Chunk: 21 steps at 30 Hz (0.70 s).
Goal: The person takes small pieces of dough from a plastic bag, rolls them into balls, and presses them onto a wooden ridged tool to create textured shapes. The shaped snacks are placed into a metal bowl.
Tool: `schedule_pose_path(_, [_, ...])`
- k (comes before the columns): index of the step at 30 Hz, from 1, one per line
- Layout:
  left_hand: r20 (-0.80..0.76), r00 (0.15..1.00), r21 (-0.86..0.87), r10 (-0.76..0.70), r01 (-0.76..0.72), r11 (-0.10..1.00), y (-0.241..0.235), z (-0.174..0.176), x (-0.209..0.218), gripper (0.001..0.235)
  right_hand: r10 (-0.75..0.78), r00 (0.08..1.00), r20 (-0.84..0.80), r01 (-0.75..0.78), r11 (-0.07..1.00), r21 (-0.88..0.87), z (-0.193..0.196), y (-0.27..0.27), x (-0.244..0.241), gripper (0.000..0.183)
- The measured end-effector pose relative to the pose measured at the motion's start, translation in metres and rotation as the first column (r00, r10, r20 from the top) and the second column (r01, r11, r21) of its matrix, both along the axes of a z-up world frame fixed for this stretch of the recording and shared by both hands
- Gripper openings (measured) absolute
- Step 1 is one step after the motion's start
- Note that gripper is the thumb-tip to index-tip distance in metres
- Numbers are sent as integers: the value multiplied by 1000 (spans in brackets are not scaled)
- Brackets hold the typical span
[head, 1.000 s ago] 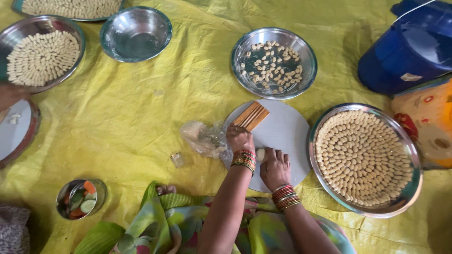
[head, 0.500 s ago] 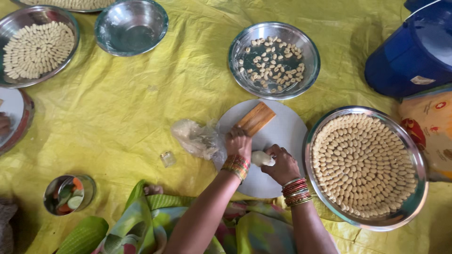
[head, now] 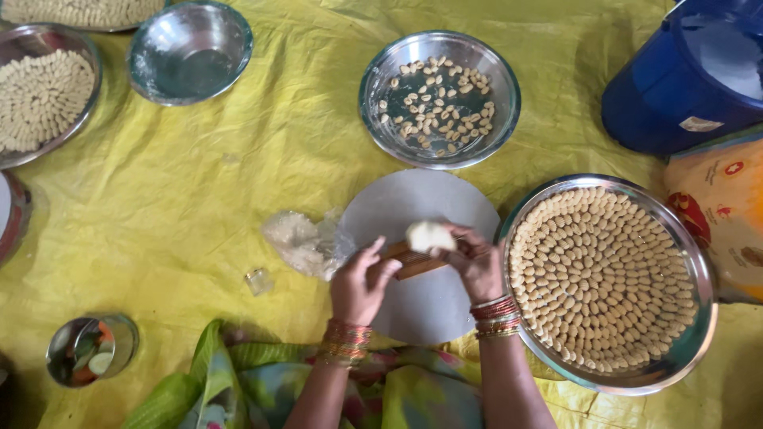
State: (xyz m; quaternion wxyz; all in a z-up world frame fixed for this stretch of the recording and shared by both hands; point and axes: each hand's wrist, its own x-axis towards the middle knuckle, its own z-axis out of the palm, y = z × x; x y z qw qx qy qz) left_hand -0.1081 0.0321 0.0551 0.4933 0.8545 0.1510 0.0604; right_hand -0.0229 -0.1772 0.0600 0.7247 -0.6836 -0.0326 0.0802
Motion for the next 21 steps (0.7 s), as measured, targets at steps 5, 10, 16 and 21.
schedule_pose_path(5, [291,956,-761,-15,241,602,26,2,8,62,453,888,-79,-435,884,171,12,12,-18,48])
schedule_pose_path(10, [384,846,-912,-369,409,-12,5,-4,19,67,550,831,88,-556,826,95,25,21,-22,48])
schedule_pose_path(16, [49,832,-932,-553,237,273,5,4,23,67,545,821,-173,-502,832,237,21,1,-15,43])
schedule_pose_path(21, [95,756,-967,-647,224,120,7,0,28,85,524,852,6,-524,851,36,15,-7,-10,38])
